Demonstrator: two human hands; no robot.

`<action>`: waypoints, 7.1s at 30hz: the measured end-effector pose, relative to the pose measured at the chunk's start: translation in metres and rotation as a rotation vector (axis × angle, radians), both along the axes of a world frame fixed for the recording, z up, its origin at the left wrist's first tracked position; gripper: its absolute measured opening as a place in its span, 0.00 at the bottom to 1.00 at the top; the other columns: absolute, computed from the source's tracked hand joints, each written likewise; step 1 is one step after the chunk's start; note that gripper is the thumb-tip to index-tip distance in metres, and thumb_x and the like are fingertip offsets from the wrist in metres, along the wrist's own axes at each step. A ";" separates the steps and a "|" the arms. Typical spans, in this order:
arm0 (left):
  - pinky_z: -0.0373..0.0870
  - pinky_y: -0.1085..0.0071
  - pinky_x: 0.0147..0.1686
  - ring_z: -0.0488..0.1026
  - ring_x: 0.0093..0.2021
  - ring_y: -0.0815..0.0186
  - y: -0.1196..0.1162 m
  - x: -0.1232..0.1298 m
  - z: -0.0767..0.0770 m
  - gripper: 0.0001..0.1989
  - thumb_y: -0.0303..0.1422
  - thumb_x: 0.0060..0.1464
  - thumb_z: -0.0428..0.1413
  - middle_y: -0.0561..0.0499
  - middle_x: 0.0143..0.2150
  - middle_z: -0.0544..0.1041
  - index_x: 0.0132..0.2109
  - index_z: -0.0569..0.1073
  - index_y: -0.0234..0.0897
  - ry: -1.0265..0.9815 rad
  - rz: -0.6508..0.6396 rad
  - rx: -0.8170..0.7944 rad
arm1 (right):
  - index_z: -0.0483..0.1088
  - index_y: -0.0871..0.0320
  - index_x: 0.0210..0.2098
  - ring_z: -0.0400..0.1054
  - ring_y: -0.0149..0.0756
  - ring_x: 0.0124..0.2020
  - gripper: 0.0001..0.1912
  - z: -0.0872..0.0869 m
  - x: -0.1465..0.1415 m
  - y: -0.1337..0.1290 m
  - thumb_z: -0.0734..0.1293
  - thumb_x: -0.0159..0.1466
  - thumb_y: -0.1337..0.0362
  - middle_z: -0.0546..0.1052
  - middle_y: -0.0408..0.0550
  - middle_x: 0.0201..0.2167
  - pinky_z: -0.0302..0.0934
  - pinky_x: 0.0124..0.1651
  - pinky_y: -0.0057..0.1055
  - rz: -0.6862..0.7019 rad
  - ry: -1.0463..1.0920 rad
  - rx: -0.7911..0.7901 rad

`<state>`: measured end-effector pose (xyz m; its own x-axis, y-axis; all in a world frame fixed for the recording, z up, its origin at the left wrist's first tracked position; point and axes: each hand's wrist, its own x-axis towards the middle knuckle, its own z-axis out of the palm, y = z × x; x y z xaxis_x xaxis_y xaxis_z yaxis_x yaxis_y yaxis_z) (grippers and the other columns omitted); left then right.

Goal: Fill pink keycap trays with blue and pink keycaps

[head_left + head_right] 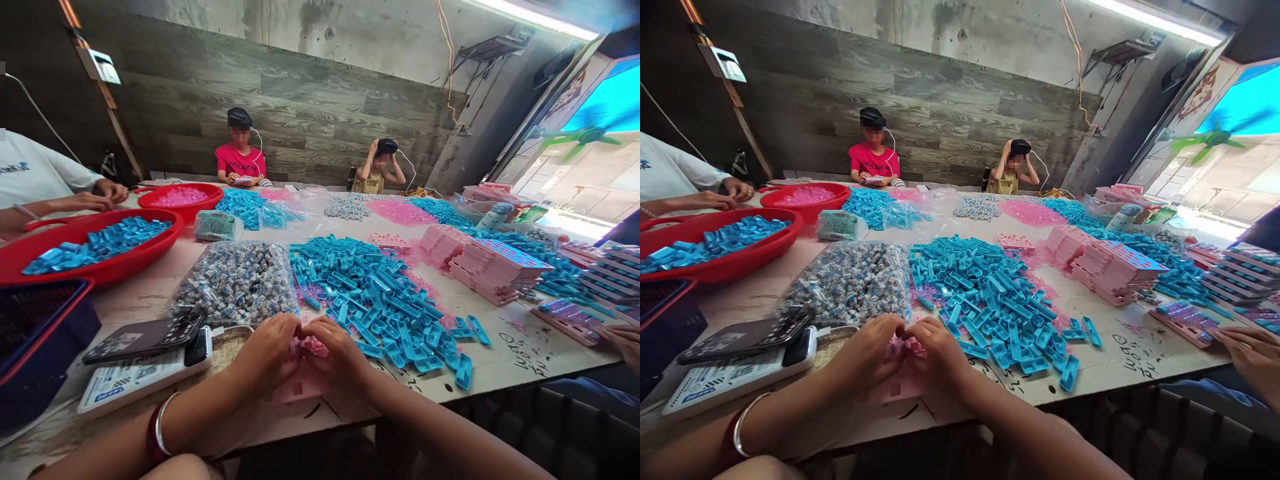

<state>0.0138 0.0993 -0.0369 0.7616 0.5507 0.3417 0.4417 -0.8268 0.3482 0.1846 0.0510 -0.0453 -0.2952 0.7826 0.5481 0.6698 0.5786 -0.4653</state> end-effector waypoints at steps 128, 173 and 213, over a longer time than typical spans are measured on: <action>0.60 0.75 0.31 0.69 0.31 0.67 0.011 -0.004 0.013 0.04 0.24 0.50 0.54 0.55 0.28 0.72 0.30 0.69 0.36 -0.128 -0.033 -0.240 | 0.73 0.58 0.30 0.70 0.34 0.34 0.03 0.011 0.005 0.010 0.67 0.59 0.69 0.76 0.47 0.31 0.65 0.40 0.31 0.120 -0.060 0.022; 0.57 0.77 0.27 0.67 0.25 0.72 0.017 0.002 0.011 0.07 0.21 0.48 0.52 0.57 0.23 0.70 0.26 0.69 0.35 -0.088 -0.101 -0.168 | 0.73 0.60 0.20 0.67 0.27 0.24 0.09 0.032 0.007 0.029 0.68 0.54 0.76 0.74 0.44 0.23 0.59 0.28 0.22 0.270 -0.263 -0.208; 0.67 0.70 0.44 0.72 0.41 0.62 0.087 -0.047 0.023 0.11 0.20 0.45 0.52 0.45 0.39 0.75 0.35 0.75 0.32 0.109 0.156 -0.104 | 0.67 0.59 0.28 0.69 0.29 0.26 0.06 0.065 0.043 0.021 0.64 0.48 0.72 0.71 0.42 0.25 0.66 0.31 0.26 -0.226 0.250 -0.303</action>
